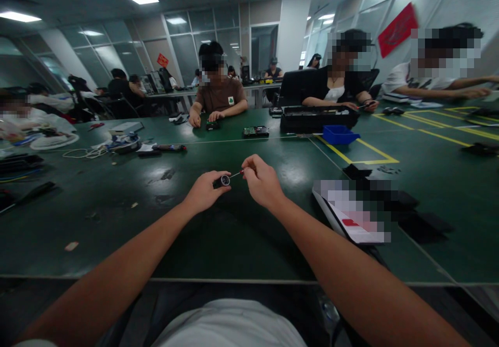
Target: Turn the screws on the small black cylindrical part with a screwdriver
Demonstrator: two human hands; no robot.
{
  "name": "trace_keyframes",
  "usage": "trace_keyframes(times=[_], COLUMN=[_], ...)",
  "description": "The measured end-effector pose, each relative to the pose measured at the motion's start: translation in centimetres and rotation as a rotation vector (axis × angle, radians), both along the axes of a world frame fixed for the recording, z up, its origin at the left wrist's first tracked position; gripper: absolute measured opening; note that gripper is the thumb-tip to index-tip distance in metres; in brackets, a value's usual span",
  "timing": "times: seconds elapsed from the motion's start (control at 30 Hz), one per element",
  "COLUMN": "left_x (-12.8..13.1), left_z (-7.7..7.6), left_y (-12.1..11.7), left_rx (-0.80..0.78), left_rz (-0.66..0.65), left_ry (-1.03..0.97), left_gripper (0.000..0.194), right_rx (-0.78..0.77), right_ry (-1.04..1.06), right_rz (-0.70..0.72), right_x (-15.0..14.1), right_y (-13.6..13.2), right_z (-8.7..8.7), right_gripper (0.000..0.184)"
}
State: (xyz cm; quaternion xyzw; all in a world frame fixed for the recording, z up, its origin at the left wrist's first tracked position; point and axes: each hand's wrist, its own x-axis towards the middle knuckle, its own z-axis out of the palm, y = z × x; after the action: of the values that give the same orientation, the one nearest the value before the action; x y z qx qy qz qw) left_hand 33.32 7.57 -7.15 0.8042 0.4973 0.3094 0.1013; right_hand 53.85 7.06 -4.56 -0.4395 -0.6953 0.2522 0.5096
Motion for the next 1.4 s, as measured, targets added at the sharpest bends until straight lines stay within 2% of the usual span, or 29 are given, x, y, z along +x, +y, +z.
trace_keyframes(times=[0.07, 0.2, 0.3, 0.4, 0.5, 0.6, 0.67, 0.77, 0.93, 1.03, 1.4], left_x=[0.0, 0.1, 0.1, 0.1, 0.2, 0.1, -0.1, -0.3, -0.2, -0.2, 0.0], left_z=[0.0, -0.1, -0.2, 0.0, 0.5, 0.7, 0.6, 0.3, 0.3, 0.4, 0.6], left_y=[0.0, 0.0, 0.2, 0.1, -0.1, -0.1, 0.1, 0.4, 0.4, 0.2, 0.1], left_rx=[-0.004, 0.0, -0.008, -0.034, -0.033, 0.011, 0.029, 0.016, 0.025, 0.022, 0.004], left_rz=[0.001, 0.003, 0.006, 0.041, 0.069, 0.031, 0.008, 0.004, -0.006, -0.005, 0.008], left_ry=[0.009, -0.013, -0.023, -0.051, -0.084, -0.067, -0.034, -0.007, -0.012, -0.017, -0.036], left_gripper=[0.041, 0.041, 0.04, 0.039, 0.036, 0.036, 0.037, 0.038, 0.038, 0.038, 0.038], right_rx=[-0.002, 0.041, 0.04, -0.002, -0.118, -0.379, -0.457, -0.355, -0.103, -0.029, 0.082], right_ry=[-0.027, -0.103, -0.076, 0.04, 0.279, 0.535, 0.617, 0.567, 0.19, 0.046, -0.08], right_rz=[0.003, -0.103, -0.098, -0.065, -0.023, 0.049, 0.02, -0.049, -0.103, -0.126, -0.18], right_x=[0.1, 0.1, -0.1, -0.5, -0.7, -0.5, -0.3, -0.2, -0.4, -0.5, -0.6], right_y=[0.1, -0.1, -0.3, 0.0, 0.9, 1.9, 2.3, 2.4, 1.1, 0.3, -0.4], right_z=[-0.1, -0.1, -0.2, -0.6, -1.1, -1.5, -1.6, -1.5, -0.9, -0.4, -0.1], right_gripper=[0.016, 0.037, 0.033, 0.028, 0.022, 0.029, 0.028, 0.025, 0.03, 0.029, 0.026])
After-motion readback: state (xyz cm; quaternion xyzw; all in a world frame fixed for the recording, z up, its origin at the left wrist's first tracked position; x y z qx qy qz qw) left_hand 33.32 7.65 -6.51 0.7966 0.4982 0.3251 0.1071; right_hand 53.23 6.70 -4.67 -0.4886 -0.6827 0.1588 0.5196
